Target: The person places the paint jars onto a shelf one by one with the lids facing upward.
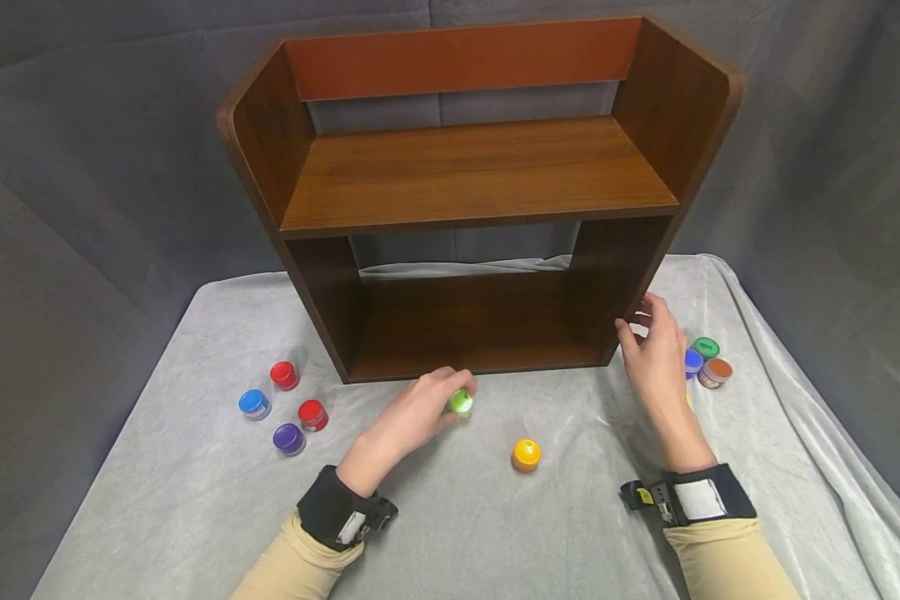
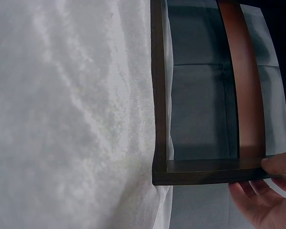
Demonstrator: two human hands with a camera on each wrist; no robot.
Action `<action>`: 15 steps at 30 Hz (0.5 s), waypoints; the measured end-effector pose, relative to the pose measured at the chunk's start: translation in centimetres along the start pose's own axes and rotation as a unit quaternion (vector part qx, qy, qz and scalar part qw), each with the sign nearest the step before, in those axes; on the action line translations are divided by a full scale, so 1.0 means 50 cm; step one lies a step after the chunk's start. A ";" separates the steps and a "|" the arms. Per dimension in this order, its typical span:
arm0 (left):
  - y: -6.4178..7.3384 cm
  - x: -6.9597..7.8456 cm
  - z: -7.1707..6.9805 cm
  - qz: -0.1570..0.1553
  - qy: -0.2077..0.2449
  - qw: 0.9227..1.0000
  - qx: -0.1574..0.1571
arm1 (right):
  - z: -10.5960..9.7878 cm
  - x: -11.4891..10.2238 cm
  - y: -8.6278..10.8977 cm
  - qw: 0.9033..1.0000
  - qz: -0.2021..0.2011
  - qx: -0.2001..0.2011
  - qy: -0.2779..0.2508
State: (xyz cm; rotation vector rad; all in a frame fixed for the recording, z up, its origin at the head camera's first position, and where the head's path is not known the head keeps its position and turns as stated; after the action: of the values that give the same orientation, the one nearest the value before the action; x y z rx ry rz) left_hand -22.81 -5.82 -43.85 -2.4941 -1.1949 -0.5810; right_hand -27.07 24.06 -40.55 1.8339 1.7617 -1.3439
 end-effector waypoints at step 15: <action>-0.002 0.007 -0.059 -0.007 0.106 0.990 0.096 | -0.001 0.000 0.000 1.000 0.000 -0.002 -0.003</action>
State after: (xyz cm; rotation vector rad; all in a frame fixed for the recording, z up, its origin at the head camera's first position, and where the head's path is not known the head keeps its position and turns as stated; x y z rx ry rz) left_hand -23.33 -6.84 -41.11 -2.2061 -1.1308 -0.6807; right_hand -27.06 24.11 -40.53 1.8266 1.7607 -1.3443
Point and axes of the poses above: each hand's wrist, its own y-axis away from the middle knuckle, its own z-axis out of the palm, x = y × z, the point moved 7 cm from there along -y, towards the middle knuckle, and after that the axes turned 3 degrees about -x, right-handed, at the moved point
